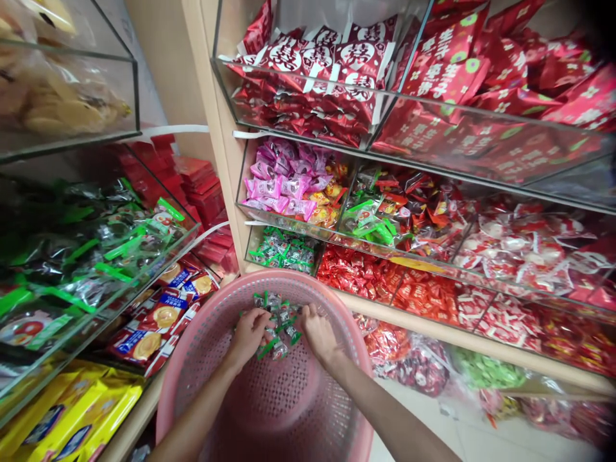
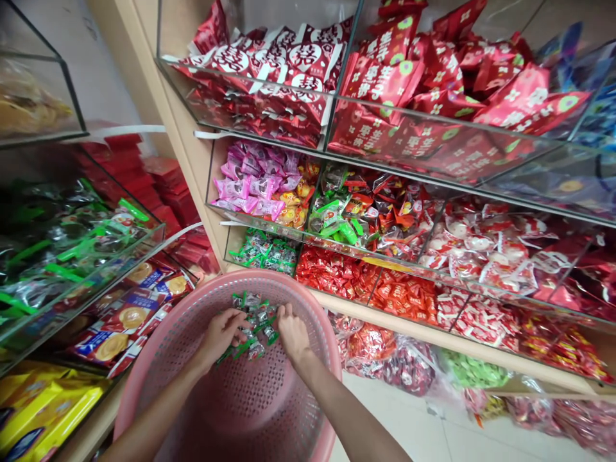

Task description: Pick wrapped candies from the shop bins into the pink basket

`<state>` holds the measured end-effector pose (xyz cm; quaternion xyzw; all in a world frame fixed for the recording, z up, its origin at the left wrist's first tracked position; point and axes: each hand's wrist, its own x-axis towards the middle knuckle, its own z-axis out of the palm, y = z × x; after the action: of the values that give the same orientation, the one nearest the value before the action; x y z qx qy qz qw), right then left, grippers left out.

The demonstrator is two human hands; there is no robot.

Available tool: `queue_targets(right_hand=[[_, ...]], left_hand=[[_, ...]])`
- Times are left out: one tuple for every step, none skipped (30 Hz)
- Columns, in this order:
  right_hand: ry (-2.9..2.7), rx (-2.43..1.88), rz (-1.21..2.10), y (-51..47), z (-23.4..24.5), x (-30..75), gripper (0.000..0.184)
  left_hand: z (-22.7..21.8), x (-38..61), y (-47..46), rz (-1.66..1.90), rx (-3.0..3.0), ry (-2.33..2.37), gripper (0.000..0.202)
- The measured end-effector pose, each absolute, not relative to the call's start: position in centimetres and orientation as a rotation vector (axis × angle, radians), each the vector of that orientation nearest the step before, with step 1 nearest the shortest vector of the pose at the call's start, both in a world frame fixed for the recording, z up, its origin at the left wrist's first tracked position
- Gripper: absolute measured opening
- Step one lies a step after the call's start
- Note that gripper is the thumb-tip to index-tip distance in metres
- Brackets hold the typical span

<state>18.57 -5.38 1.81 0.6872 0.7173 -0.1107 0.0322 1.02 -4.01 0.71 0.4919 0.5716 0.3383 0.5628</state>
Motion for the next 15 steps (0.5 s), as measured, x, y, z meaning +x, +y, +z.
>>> queue_targets(right_hand=[[2.212,2.060,-0.319,-5.4,1.3,18.4,0.029],[2.221,2.009,-0.311,-5.5,0.7,18.2,0.030],[2.233,1.966,-0.311,-5.7,0.1,18.2,0.032],[2.245,1.929,-0.319,-5.9,-0.4,18.1,0.033],[2.255,1.898,-0.332,-6.0,-0.9,18.1,0.034],[2.260,1.875,-0.348,-6.1,-1.2,18.1,0.034],[2.262,1.861,-0.357,-6.2,-1.4,18.0,0.035],[2.261,1.855,-0.360,-6.2,-1.3,18.0,0.036],[2.255,1.855,-0.360,-6.3,-1.0,17.9,0.038],[2.241,1.864,-0.365,-6.4,-0.6,17.9,0.038],[2.222,1.885,-0.377,-6.5,0.1,17.9,0.039],[2.200,1.919,-0.401,-6.9,0.8,18.0,0.039],[2.188,1.965,-0.438,-7.4,1.6,18.2,0.037],[2.189,2.027,-0.484,-8.1,2.3,18.5,0.035],[2.206,2.107,-0.534,-9.0,2.8,18.9,0.032]], left_hand=[[0.5,1.1,-4.1,0.789,1.176,1.341,0.033],[0.3,1.0,-4.1,0.782,1.192,1.338,0.033],[0.0,1.0,-4.2,0.778,1.203,1.338,0.033],[-0.2,0.9,-4.2,0.774,1.209,1.341,0.033],[-0.3,0.8,-4.1,0.769,1.214,1.348,0.033],[-0.3,0.6,-4.0,0.762,1.224,1.354,0.033],[-0.1,0.4,-3.7,0.759,1.243,1.362,0.033],[0.3,0.2,-3.2,0.762,1.272,1.373,0.032],[1.0,0.0,-2.6,0.776,1.324,1.386,0.031],[1.9,-0.2,-1.7,0.798,1.398,1.410,0.031],[3.0,-0.3,-0.6,0.832,1.493,1.441,0.030],[4.2,-0.4,0.7,0.859,1.635,1.487,0.029],[5.5,-0.5,2.1,0.876,1.793,1.564,0.028],[6.8,-0.4,3.7,0.857,1.961,1.633,0.026],[7.8,-0.3,5.2,0.756,2.116,1.693,0.026]])
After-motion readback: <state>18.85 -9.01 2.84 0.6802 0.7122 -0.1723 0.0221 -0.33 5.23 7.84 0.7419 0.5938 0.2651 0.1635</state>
